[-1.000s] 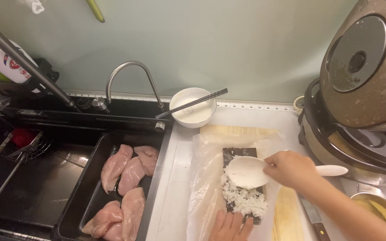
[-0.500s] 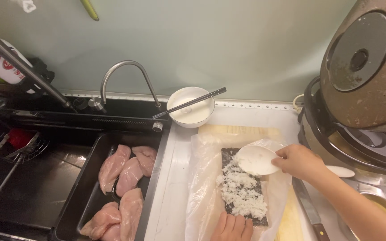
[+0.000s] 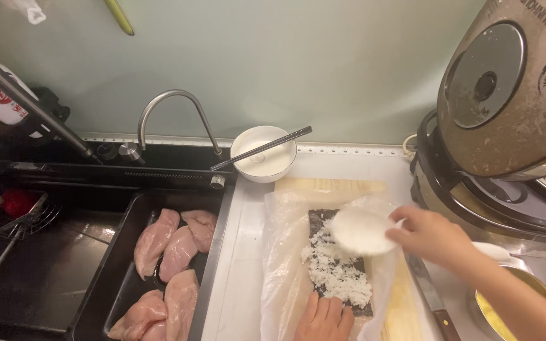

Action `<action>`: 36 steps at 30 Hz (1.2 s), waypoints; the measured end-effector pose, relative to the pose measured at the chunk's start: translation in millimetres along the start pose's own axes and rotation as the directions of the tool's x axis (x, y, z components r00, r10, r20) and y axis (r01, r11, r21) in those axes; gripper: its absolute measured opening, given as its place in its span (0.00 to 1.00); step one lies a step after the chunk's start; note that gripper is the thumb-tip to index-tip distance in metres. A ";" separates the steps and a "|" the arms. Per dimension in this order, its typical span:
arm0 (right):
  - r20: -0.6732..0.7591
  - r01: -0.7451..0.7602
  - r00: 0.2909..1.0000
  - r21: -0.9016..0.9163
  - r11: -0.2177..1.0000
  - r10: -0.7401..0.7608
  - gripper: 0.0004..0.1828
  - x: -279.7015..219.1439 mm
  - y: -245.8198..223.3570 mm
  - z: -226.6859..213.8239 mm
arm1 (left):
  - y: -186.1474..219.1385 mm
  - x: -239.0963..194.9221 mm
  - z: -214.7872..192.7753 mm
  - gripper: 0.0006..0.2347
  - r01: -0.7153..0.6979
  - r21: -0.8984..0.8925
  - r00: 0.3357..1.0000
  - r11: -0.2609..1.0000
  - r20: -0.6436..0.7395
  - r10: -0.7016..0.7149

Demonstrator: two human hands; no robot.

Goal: Preparing sushi by spreading cooked rice on a seaweed sheet and adding cucumber, carrot, and egg strips.

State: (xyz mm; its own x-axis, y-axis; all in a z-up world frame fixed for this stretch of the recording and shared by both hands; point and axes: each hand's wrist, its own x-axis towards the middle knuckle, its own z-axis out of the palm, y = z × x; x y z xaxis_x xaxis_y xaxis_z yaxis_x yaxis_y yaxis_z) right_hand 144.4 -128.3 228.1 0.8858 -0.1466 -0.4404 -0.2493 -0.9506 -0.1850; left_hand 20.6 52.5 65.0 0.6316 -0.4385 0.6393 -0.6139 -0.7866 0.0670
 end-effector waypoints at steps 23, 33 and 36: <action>0.018 -0.019 1.000 0.281 0.960 0.015 0.11 -33.5 19.4 3.6 | 5.8 -11.5 -20.2 0.31 0.112 -0.267 0.941 0.957 0.337 -0.016; -0.084 0.247 0.950 -0.387 0.888 -0.301 0.13 1.4 4.6 46.6 | 12.8 -6.1 -30.8 0.28 0.184 -0.233 0.892 0.955 0.448 -0.063; -0.096 0.201 0.967 -0.285 0.937 -0.237 0.14 1.1 6.8 44.8 | 12.2 -7.5 -29.8 0.28 0.183 -0.265 0.906 0.947 0.419 -0.058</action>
State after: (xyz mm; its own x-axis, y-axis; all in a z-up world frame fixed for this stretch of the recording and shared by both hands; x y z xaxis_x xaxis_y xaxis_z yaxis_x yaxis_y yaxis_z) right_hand 126.2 -122.7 187.0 0.9531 0.0572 -0.2972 0.0561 -0.9984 -0.0121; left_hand -5.8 59.1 83.8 0.8061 -0.5343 0.2544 -0.5913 -0.7096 0.3832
